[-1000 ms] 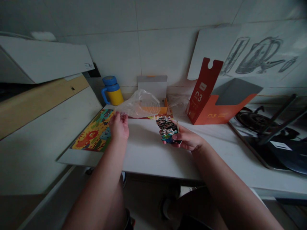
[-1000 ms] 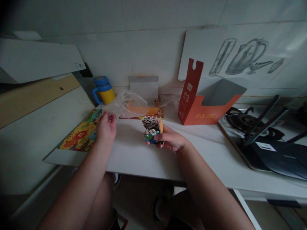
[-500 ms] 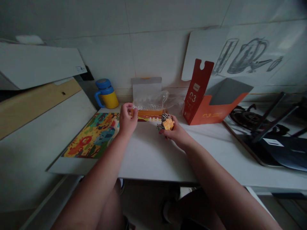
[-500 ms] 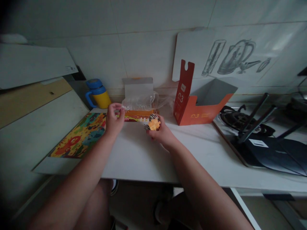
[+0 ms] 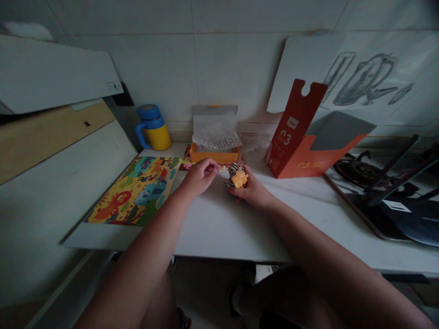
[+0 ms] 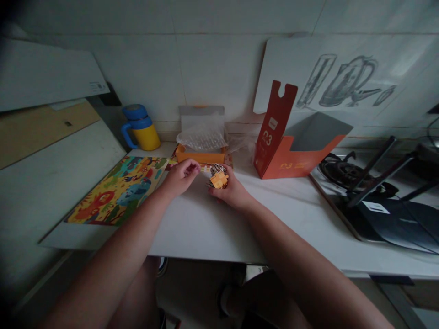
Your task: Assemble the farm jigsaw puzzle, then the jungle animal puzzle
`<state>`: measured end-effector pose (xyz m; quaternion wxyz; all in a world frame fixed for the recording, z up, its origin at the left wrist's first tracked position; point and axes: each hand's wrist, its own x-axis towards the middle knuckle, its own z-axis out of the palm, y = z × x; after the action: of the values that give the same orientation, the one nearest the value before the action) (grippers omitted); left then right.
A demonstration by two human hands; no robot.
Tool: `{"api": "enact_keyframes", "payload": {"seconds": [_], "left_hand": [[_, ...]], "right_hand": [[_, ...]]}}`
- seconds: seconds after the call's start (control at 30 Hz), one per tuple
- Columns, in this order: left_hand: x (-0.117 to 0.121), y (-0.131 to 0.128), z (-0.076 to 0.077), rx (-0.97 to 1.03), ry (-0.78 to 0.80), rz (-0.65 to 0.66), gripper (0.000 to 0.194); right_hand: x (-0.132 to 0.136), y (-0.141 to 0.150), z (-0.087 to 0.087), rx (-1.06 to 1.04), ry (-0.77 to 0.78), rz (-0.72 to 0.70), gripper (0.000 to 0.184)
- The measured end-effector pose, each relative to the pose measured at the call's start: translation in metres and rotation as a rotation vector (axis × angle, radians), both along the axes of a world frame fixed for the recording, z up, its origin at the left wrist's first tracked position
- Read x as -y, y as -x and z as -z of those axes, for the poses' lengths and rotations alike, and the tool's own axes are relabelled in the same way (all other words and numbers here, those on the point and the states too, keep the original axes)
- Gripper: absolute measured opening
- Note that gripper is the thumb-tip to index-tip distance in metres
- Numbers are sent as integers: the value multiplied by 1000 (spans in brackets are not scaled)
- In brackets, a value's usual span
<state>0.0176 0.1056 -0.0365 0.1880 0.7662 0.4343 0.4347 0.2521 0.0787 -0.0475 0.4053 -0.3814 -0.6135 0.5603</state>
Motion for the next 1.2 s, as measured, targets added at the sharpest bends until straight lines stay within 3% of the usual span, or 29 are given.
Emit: {"api": "enact_keyframes", "payload": {"seconds": [0.1, 0.3, 0.43, 0.5, 0.67, 0.77, 0.83, 0.93, 1.1, 1.2], "left_hand": [[2, -2, 1, 32, 83, 55, 31], [5, -10, 6, 87, 323, 191, 52], [5, -16, 8, 152, 379, 291, 61], [5, -20, 8, 165, 365, 296, 62], [6, -22, 13, 246, 373, 378, 63], [6, -21, 16, 310, 407, 459, 82], [7, -22, 15, 313, 414, 430, 95], [9, -24, 13, 320, 428, 390, 103], [12, -26, 12, 325, 501, 448, 104], [13, -28, 13, 271, 439, 428, 104]], "right_hand": [[-5, 4, -3, 99, 2, -54, 90], [-16, 0, -11, 374, -432, 40, 96], [-14, -8, -11, 473, -521, 55, 99], [-12, -10, -9, 393, -452, 34, 98], [-10, -11, -5, -74, -7, -110, 81], [-11, -12, -8, -286, 156, -193, 59], [-11, -13, -10, -373, 224, -231, 49], [-10, -14, -10, -419, 300, -260, 46], [-9, -11, -5, -351, 358, -307, 49], [-8, -8, -4, -302, 362, -291, 49]]}}
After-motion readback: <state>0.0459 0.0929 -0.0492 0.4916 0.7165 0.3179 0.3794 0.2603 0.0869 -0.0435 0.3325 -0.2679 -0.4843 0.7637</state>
